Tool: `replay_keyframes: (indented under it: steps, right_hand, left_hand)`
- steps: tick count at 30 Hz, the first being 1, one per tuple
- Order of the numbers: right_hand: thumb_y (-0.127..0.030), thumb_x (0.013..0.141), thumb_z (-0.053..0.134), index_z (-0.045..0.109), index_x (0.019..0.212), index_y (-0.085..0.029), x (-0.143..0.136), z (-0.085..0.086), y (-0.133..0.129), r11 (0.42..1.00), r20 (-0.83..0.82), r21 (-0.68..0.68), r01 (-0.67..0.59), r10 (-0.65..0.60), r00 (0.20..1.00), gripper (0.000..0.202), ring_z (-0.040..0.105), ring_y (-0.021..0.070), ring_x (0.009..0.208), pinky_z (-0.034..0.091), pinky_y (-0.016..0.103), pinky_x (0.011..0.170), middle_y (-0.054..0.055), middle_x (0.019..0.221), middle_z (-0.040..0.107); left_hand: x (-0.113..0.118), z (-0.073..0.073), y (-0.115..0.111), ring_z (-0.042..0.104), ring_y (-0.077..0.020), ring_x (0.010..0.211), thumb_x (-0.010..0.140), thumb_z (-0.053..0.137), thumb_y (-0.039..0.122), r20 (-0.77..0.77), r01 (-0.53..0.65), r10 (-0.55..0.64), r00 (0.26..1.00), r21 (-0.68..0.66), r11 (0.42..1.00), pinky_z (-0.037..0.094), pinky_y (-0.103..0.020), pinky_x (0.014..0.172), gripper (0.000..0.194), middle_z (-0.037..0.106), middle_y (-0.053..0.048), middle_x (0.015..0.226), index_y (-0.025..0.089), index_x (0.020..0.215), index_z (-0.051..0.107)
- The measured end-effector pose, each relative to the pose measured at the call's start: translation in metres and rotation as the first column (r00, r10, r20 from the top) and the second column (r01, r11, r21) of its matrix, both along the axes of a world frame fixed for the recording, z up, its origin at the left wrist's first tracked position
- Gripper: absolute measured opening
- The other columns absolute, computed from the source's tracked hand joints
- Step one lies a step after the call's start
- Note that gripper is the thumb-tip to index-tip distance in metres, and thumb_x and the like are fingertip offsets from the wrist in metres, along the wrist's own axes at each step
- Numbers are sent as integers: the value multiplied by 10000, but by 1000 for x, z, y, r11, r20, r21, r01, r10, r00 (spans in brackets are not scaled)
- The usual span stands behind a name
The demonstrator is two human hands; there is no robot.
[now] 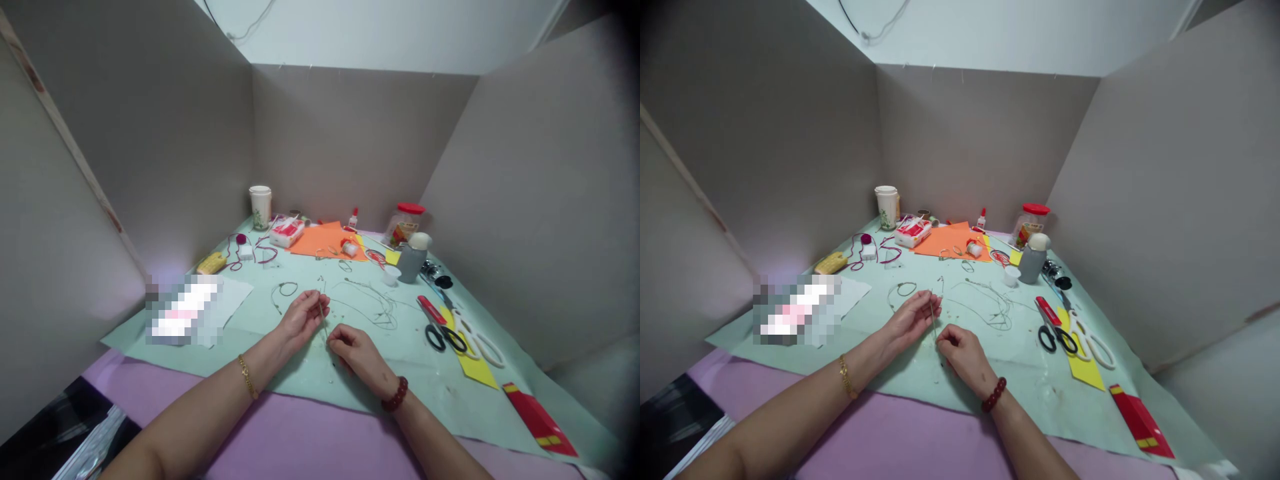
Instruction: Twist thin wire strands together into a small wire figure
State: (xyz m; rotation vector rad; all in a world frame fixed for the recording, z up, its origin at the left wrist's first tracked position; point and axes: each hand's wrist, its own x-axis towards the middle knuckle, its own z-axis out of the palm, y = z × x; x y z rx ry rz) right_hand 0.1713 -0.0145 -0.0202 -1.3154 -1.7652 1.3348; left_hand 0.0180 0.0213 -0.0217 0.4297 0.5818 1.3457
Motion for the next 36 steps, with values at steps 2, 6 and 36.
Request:
replay_keyframes:
  steps: [2,6,36]
  right_hand:
    - [-201,771,480,563,715,-184,0,4,-1,1000,24,12,-10,9,1000,102,363,77,407,286,194,385,-61,485,446]
    - [-263,803,517,601,705,-177,3,18,0,988,65,153,31,-41,997,155,446,95,469,358,210,448,-33,541,514]
    - [-295,816,525,578,761,-200,12,26,5,933,-122,286,217,-189,974,122,489,116,503,391,228,465,-13,603,564]
  left_hand:
    - [0,0,-1,609,-100,764,695,766,209,-18,4,-4,1000,9,1000,469,-251,819,254,623,-6,772,170,786,533]
    - [1,1,-5,600,-88,721,730,742,289,-162,33,-21,987,74,997,468,-240,795,248,627,-12,757,162,805,544]
    - [9,13,-23,538,-82,511,756,696,429,-590,448,-286,755,147,882,377,-220,518,318,606,-32,684,150,731,547]
